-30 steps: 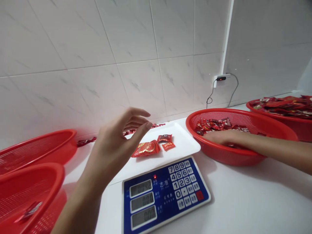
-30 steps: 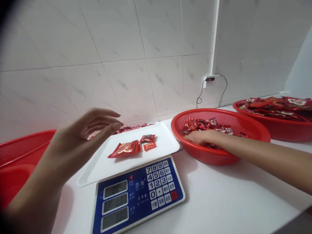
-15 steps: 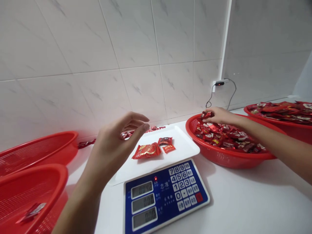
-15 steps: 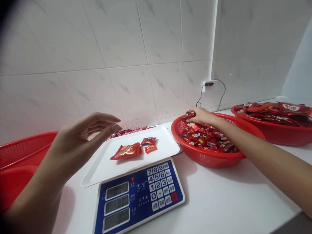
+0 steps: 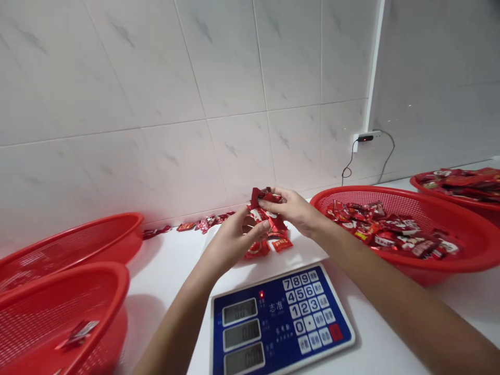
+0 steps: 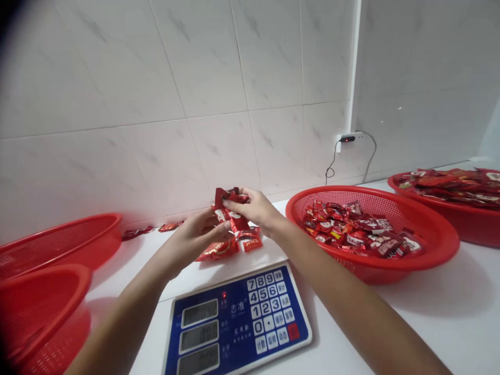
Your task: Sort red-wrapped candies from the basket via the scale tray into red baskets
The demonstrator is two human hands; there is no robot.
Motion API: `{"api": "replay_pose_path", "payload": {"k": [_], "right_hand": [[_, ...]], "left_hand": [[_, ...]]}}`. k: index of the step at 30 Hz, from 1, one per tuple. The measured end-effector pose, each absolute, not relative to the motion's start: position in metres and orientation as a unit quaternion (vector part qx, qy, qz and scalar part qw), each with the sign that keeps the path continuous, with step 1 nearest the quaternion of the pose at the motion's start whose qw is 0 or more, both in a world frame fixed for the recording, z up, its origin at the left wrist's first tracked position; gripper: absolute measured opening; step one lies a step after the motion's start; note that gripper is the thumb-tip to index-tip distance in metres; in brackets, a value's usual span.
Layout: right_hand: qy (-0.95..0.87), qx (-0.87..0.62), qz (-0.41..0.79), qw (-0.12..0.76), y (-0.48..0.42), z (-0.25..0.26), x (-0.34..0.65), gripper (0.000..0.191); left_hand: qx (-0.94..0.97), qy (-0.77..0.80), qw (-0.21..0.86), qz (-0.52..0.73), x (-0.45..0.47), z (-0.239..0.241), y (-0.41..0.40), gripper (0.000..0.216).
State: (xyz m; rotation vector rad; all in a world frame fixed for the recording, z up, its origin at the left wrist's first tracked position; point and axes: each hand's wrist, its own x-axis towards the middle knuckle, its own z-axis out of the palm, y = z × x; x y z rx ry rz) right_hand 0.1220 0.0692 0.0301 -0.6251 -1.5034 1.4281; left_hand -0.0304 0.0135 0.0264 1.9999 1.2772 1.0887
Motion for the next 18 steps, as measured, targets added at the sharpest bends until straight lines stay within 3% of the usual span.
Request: {"api": "replay_pose_path", "payload": {"k": [3, 10, 14, 18], "right_hand": [[-0.597, -0.269, 0.579, 0.486, 0.076, 0.015, 0.116, 0.015], [-0.615, -0.283, 0.515, 0.526, 0.083, 0.004, 0.132, 0.015], [-0.575, -0.271, 0.503, 0.586, 0.086, 0.011, 0.144, 0.015], [-0.561, -0.264, 0.52, 0.587, 0.084, 0.016, 0.15, 0.019]], "left_hand": [[0.728, 0.475, 0.298, 0.395, -0.036, 0.023, 0.019, 0.021], [0.716, 0.563, 0.145, 0.386, -0.046, 0.025, 0.023, 0.011], [0.711, 0.567, 0.086, 0.407, -0.051, 0.037, 0.015, 0.018], [0.753, 0.575, 0.06, 0.313, -0.047, 0.041, 0.008, 0.027]]}}
